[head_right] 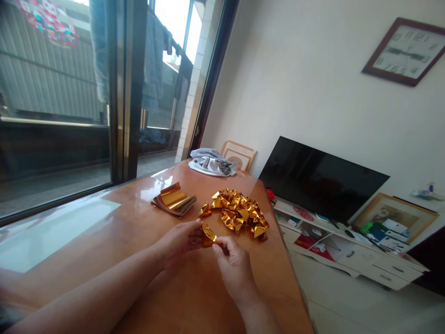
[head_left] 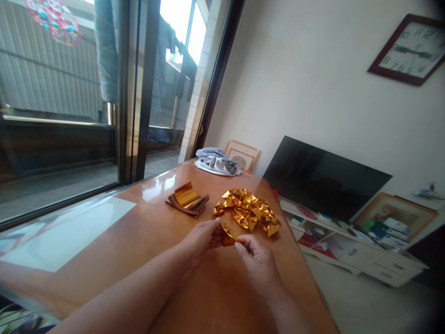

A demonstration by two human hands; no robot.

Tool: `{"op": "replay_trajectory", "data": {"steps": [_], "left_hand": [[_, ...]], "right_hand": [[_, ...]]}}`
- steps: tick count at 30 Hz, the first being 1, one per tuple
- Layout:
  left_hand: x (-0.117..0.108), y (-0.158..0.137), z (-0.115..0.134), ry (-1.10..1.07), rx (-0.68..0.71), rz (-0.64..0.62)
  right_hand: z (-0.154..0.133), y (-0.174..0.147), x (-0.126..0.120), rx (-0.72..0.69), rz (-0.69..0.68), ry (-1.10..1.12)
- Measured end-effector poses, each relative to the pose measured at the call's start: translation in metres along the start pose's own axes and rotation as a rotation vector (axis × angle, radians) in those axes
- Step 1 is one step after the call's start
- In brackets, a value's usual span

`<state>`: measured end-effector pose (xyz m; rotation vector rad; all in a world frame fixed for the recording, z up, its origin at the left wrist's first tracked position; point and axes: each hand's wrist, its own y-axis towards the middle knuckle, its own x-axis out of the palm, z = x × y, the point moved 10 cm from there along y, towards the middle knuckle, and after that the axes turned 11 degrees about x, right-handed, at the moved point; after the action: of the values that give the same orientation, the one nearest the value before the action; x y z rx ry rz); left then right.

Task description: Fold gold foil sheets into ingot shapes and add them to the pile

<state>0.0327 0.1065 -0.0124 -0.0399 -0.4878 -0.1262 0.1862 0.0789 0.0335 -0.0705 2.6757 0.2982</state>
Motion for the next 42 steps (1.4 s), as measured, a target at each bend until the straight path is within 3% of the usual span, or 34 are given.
{"op": "replay_trajectory", "data": {"steps": [8,29,42], "left_hand": [[-0.004,0.007,-0.009,-0.075,0.034,0.044],[0.000,0.003,-0.019,-0.072,-0.039,0.027],[-0.002,0.005,-0.014,-0.107,0.014,0.043]], "right_hand": [[-0.027,-0.016,0.023,-0.190,-0.073,-0.236],[-0.046,-0.025,0.018,-0.441,0.110,-0.450],[-0.039,-0.020,0.015,-0.408,0.115,-0.395]]}}
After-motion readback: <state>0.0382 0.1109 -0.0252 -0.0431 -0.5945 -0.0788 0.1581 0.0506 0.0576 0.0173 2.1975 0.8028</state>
